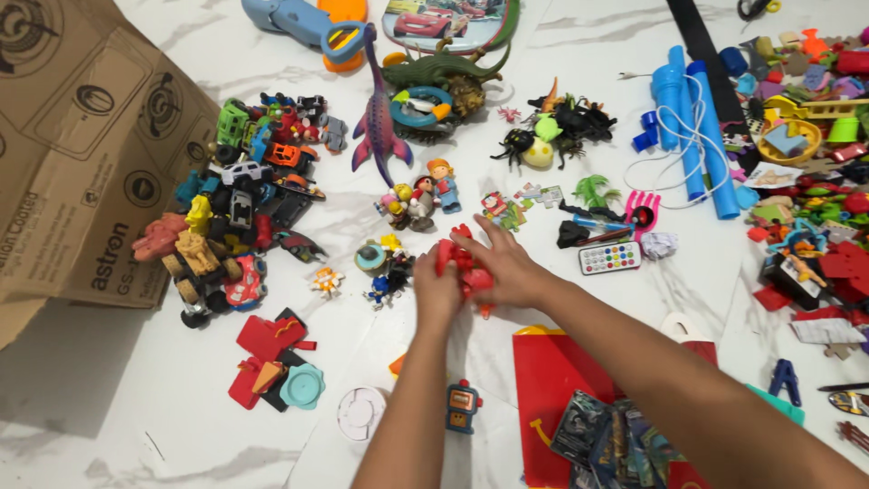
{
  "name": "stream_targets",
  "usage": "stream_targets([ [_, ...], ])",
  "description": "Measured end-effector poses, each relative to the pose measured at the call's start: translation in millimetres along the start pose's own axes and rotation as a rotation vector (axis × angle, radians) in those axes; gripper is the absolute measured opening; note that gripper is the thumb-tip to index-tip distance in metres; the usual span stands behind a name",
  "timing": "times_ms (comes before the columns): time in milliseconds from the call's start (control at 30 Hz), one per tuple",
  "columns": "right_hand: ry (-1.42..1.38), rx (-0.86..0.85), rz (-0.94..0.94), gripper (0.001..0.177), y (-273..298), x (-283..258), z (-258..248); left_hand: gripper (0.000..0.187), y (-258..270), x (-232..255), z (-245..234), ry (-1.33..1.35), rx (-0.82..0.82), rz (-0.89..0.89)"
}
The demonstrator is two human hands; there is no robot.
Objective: The person sorts a large collection of mixed toys on a white floor, picking up items like figurines, building blocks, and plastic tubes. They move items from a central pile into smaller, more organized groups by type.
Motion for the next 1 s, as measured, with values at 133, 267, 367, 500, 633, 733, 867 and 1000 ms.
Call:
stream_targets([
  [133, 0.196, -0.110, 0.025, 0.132, -6.3, 4.5, 20.1, 0.068, 2.9, 1.6, 16.6, -0.103, -0.144, -0.002],
  [267, 0.185, -0.109, 0.036, 0.123, -9.9, 6.6, 28.2, 0.071, 9.2, 7.5, 15.8, -0.141, -0.233, -0.055],
  [367, 0.228, -0.182, 0.106, 0.123, 1.8, 8.9, 26.7, 0.070, 20.2, 13.2, 15.6, -0.164, -0.272, -0.054],
  [500, 0.219, -0.146, 0.110, 0.126, 19.7, -1.4, 12.3, 0.073, 42.0, 17.2, 19.3, -0.155, -0.299, -0.112],
  [633, 0.353, -0.095, 0.056, 0.120, 32.5, -15.7, -5.7, 0.073, 55.5, 42.1, 7.2, -0.283, -0.254, -0.122],
  [733, 0.503, -0.047, -0.062, 0.073, 58.2, -30.0, -15.6, 0.075, 54.5, 67.9, -7.2, -0.481, -0.217, -0.109],
  [867, 0.506, -0.360, -0.272, 0.046, 151.8, -61.9, 22.5, 0.072, 60.8, 125.3, -3.5, -0.417, -0.106, 0.211],
  [1000, 0.235, -0.338, -0.438, 0.076, 222.8, -92.3, 32.4, 0.058, 101.1, 166.4, 41.6, -0.364, -0.174, 0.618],
])
Point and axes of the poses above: each hand's wrist, its own y-axis away from the middle knuckle, its own z-axis out of the palm, x = y × z, the point moved 9 cm from there along -y, towards the middle knuckle, and after that the axes turned 11 degrees about x, right-handed, at the moved point
